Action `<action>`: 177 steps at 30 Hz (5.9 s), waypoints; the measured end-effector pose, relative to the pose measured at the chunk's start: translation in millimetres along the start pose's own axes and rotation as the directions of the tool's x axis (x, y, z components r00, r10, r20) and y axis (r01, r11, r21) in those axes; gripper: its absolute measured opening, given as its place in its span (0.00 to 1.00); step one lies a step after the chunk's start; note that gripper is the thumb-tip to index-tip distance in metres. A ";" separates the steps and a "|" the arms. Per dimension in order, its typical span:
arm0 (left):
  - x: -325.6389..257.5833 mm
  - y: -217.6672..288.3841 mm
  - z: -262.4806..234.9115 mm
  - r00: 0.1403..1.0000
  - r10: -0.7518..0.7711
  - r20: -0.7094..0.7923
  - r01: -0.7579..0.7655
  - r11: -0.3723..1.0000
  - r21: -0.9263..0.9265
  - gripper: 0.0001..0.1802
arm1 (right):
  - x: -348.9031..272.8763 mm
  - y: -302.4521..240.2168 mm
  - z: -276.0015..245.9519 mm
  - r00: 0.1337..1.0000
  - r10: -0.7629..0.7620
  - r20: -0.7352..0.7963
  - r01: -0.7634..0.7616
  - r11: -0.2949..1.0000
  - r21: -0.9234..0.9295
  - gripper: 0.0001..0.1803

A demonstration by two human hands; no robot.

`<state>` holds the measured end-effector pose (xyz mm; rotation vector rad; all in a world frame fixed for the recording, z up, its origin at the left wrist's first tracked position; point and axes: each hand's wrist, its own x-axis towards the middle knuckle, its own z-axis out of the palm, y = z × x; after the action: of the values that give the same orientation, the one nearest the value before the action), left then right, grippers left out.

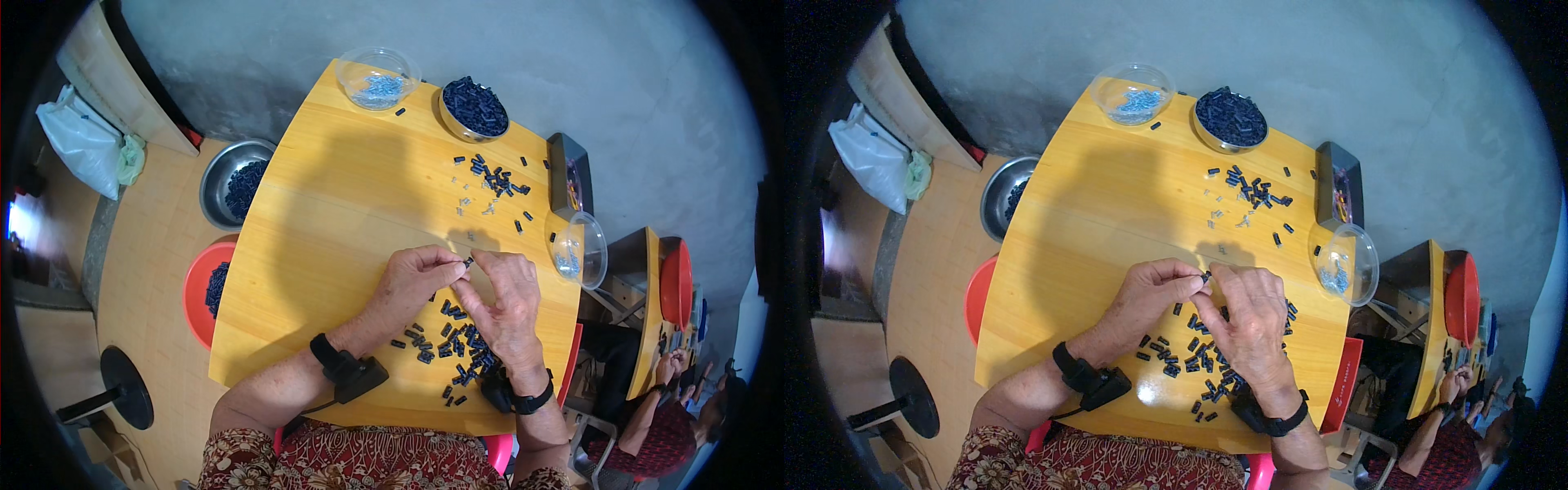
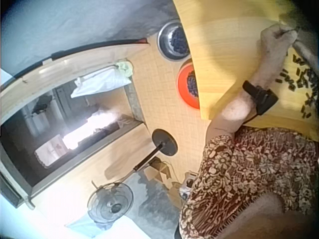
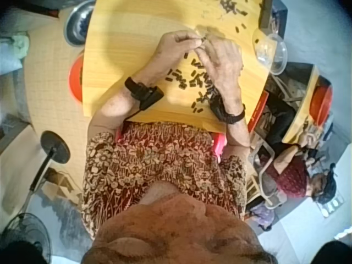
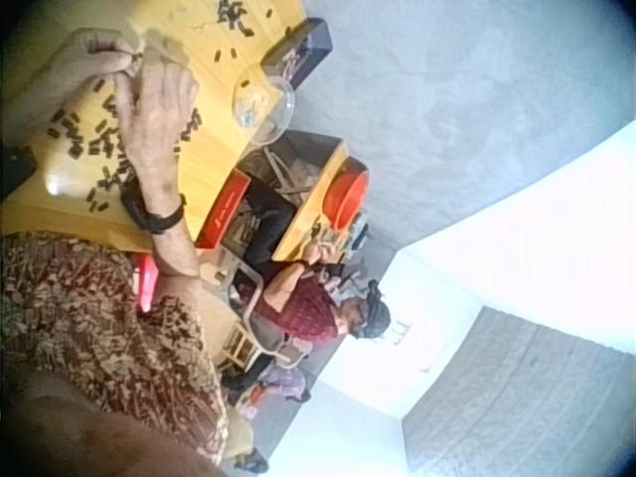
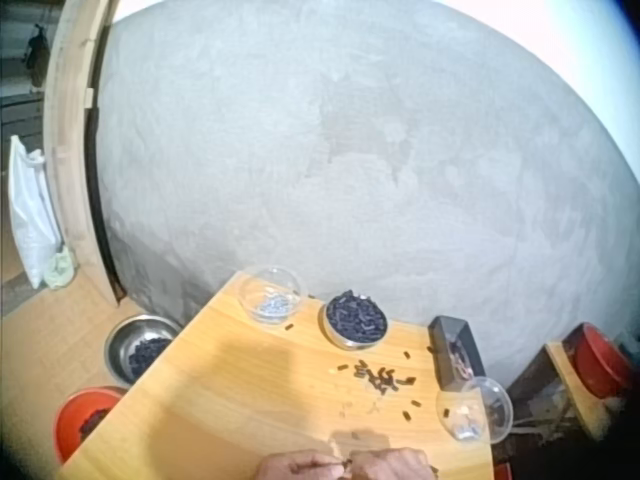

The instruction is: Assembling small black plastic components by hand at a table.

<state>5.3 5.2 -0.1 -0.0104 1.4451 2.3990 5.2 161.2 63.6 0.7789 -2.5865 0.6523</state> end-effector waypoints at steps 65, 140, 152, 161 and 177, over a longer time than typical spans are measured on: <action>0.6 2.5 -1.5 0.999 0.022 0.041 -0.026 0.995 0.098 0.11 | 2.7 7.5 6.0 0.989 -0.147 0.019 0.147 0.988 -0.038 0.11; -32.6 25.6 -37.2 0.903 0.403 0.151 -0.244 0.190 0.951 0.08 | -51.3 24.6 -35.3 0.997 0.066 0.040 -0.069 0.995 0.077 0.07; -32.4 27.1 -26.0 0.898 0.395 0.193 -0.279 0.174 0.944 0.08 | -62.3 37.9 -38.5 0.997 0.065 -0.045 -0.062 0.997 0.055 0.06; -30.0 20.8 -16.4 0.908 0.379 0.176 -0.278 0.234 0.932 0.09 | -69.9 44.4 -46.4 0.989 0.139 -0.048 -0.136 0.989 0.065 0.05; -43.1 20.7 -11.2 0.974 -0.140 -0.179 0.156 0.985 0.075 0.11 | -43.7 14.6 -13.1 0.996 0.086 -0.008 -0.080 0.955 0.284 0.08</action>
<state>38.1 -25.4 19.9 -0.3022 1.5661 2.2581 33.5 197.3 49.8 0.7450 -2.5502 1.0693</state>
